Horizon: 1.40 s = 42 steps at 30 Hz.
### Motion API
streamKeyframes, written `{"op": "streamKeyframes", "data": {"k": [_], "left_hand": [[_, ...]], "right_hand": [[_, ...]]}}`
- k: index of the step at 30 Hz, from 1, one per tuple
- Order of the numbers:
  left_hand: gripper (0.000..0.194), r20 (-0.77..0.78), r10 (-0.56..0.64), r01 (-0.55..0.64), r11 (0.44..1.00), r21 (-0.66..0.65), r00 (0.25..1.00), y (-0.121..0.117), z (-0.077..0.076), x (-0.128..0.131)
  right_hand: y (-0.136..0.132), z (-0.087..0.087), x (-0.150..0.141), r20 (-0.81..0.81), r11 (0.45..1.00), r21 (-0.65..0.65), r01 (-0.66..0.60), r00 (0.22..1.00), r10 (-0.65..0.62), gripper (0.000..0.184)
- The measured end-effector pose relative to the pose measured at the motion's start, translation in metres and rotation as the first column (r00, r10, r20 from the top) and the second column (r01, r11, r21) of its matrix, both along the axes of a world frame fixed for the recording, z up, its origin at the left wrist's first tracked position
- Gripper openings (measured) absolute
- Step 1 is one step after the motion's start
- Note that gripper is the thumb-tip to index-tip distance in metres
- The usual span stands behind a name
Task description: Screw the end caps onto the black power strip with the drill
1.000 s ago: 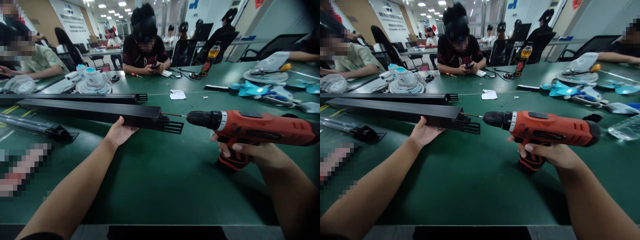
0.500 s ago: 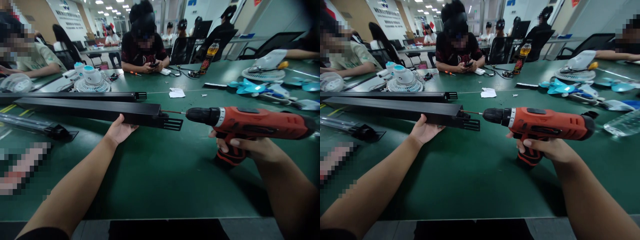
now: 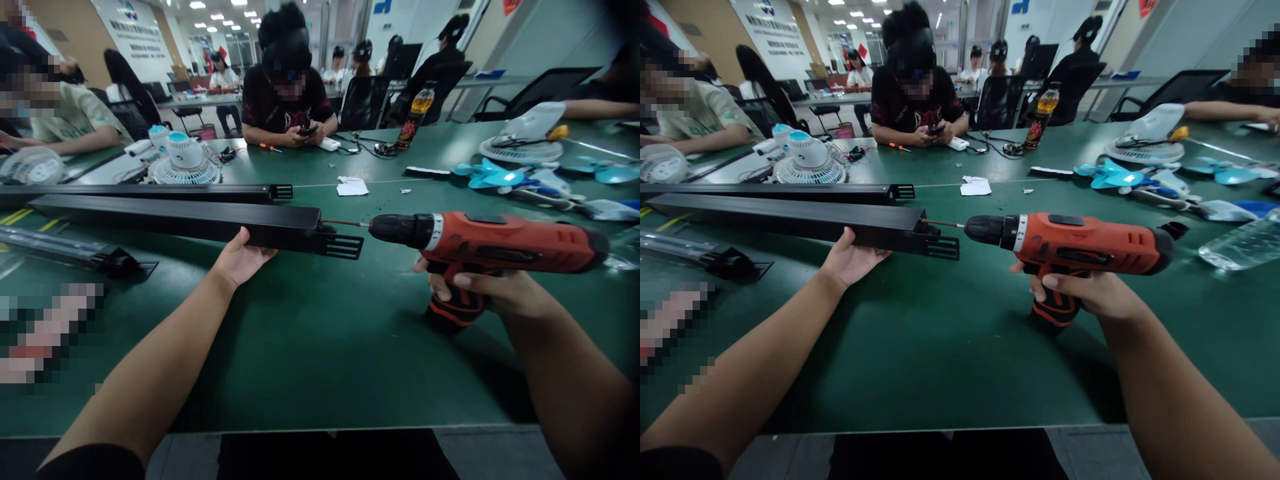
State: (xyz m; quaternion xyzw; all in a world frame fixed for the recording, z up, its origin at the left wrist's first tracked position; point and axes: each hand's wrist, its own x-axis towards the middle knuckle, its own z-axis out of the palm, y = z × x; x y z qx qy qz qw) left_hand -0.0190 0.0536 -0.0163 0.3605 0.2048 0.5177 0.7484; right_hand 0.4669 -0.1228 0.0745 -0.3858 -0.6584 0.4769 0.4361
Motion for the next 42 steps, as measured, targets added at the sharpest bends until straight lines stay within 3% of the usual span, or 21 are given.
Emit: {"op": "streamKeyframes", "data": {"k": [42], "left_hand": [[0.058, -0.024, 0.015, -0.015, 1.0, 0.01, 1.0, -0.003, 0.0004, 0.0007]], "right_hand": [[-0.0009, -0.0011, 0.0005, 0.013, 1.0, -0.005, 0.018, 1.0, -0.018, 0.039]]}}
